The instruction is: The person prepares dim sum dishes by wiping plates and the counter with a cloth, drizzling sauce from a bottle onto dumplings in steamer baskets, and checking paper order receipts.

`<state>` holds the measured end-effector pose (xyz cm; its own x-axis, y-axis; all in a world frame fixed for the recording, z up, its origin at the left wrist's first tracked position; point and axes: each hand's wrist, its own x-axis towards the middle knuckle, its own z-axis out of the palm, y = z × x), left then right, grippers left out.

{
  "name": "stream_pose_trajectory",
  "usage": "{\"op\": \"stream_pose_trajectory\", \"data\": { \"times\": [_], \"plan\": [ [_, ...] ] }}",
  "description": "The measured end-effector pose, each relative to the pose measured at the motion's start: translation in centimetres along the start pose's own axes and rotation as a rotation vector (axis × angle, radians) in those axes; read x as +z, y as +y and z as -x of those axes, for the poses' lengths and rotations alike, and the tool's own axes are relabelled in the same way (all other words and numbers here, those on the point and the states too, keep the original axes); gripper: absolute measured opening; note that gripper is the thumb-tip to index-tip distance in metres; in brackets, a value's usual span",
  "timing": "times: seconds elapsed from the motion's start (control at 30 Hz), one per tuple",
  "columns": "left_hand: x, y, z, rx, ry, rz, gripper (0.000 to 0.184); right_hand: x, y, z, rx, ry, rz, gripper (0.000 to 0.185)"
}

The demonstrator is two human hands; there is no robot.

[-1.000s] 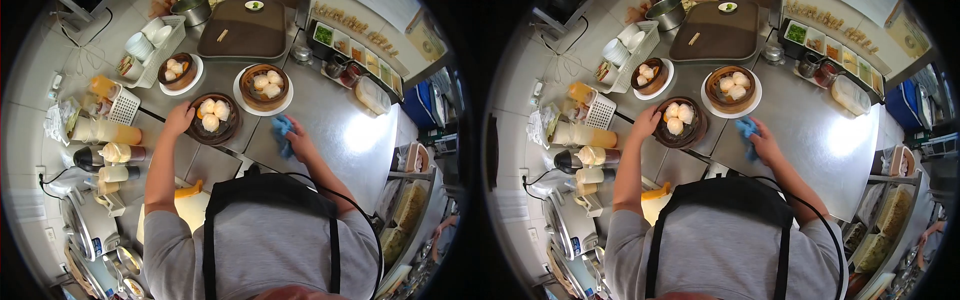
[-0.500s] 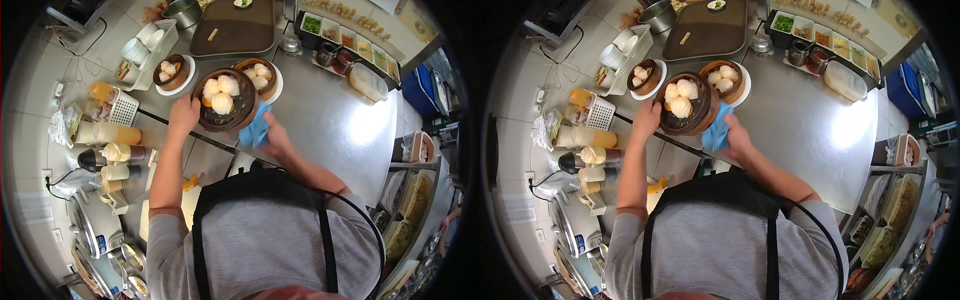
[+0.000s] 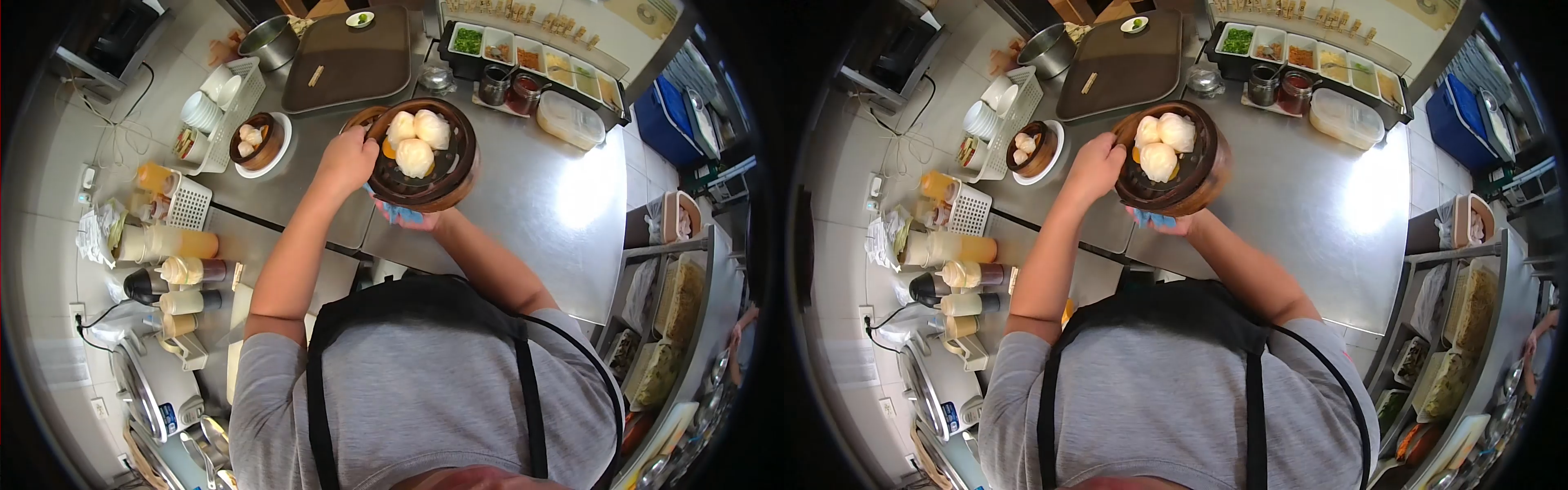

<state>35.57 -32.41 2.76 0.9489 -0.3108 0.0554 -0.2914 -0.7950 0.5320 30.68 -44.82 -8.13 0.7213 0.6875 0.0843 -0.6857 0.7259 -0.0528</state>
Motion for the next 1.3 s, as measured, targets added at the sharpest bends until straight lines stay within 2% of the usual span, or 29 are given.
{"op": "stream_pose_trajectory", "data": {
  "times": [0.07, 0.17, 0.27, 0.3, 0.4, 0.43, 0.57, 0.67, 0.7, 0.8, 0.9, 0.97, 1.13, 1.3],
  "plan": [
    [0.0, 0.2, 0.1, 0.019, 0.027, -0.037, 0.027, -0.6, 1.1, 1.7, 0.019, 0.313, 0.062, 0.036],
    [-0.2, 0.0, -0.1, 0.0, 0.036, -0.082, 0.026, -0.8, 1.0, 3.7, 0.076, 0.313, 0.011, 0.04],
    [-0.6, -0.3, -0.5, -0.029, 0.07, -0.157, 0.026, -0.3, 0.2, 7.1, -0.047, 0.407, -0.064, 0.04],
    [-0.8, -0.2, -0.8, -0.045, 0.086, -0.182, 0.026, -0.1, 0.2, 7.7, -0.139, 0.25, 0.001, 0.042],
    [-0.6, -0.3, -1.6, -0.106, 0.091, -0.231, 0.027, 1.4, 1.4, 8.6, -0.397, 0.482, 0.252, 0.042],
    [-0.3, -0.1, -1.7, -0.125, 0.088, -0.233, 0.028, 0.8, 1.8, 8.5, -0.463, 0.405, 0.408, 0.04],
    [1.5, 0.7, -1.3, -0.196, 0.036, -0.176, 0.031, -1.2, 3.4, 4.4, -0.752, 0.687, 0.559, 0.035],
    [2.3, -1.3, -1.8, -0.245, 0.018, -0.011, 0.031, 0.2, 2.0, 5.0, -0.854, 0.68, 0.813, 0.026],
    [1.4, 0.3, -1.2, -0.335, -0.017, 0.128, 0.03, -0.1, 1.3, 5.5, -0.813, 0.669, 0.934, 0.016],
    [0.1, 0.8, -1.0, -0.328, -0.021, 0.154, 0.029, -0.7, 0.0, 6.5, -0.838, 0.619, 1.427, 0.015],
    [-0.8, -1.0, -2.1, -0.262, 0.055, 0.1, 0.029, -1.2, -1.1, 7.7, -0.805, 0.808, 1.639, 0.017],
    [-2.2, -0.2, -2.0, -0.289, 0.069, 0.075, 0.03, -3.6, -2.7, 9.1, -0.931, 0.989, 1.819, 0.019],
    [-3.0, -4.4, -4.9, -0.378, 0.066, 0.05, 0.032, -5.0, -4.7, 12.7, -0.958, 1.194, 1.755, 0.016],
    [-1.4, -6.5, -6.3, -0.461, -0.023, 0.058, 0.034, -6.9, -4.7, 13.1, -0.951, 1.163, 1.891, 0.019]
  ]
}}
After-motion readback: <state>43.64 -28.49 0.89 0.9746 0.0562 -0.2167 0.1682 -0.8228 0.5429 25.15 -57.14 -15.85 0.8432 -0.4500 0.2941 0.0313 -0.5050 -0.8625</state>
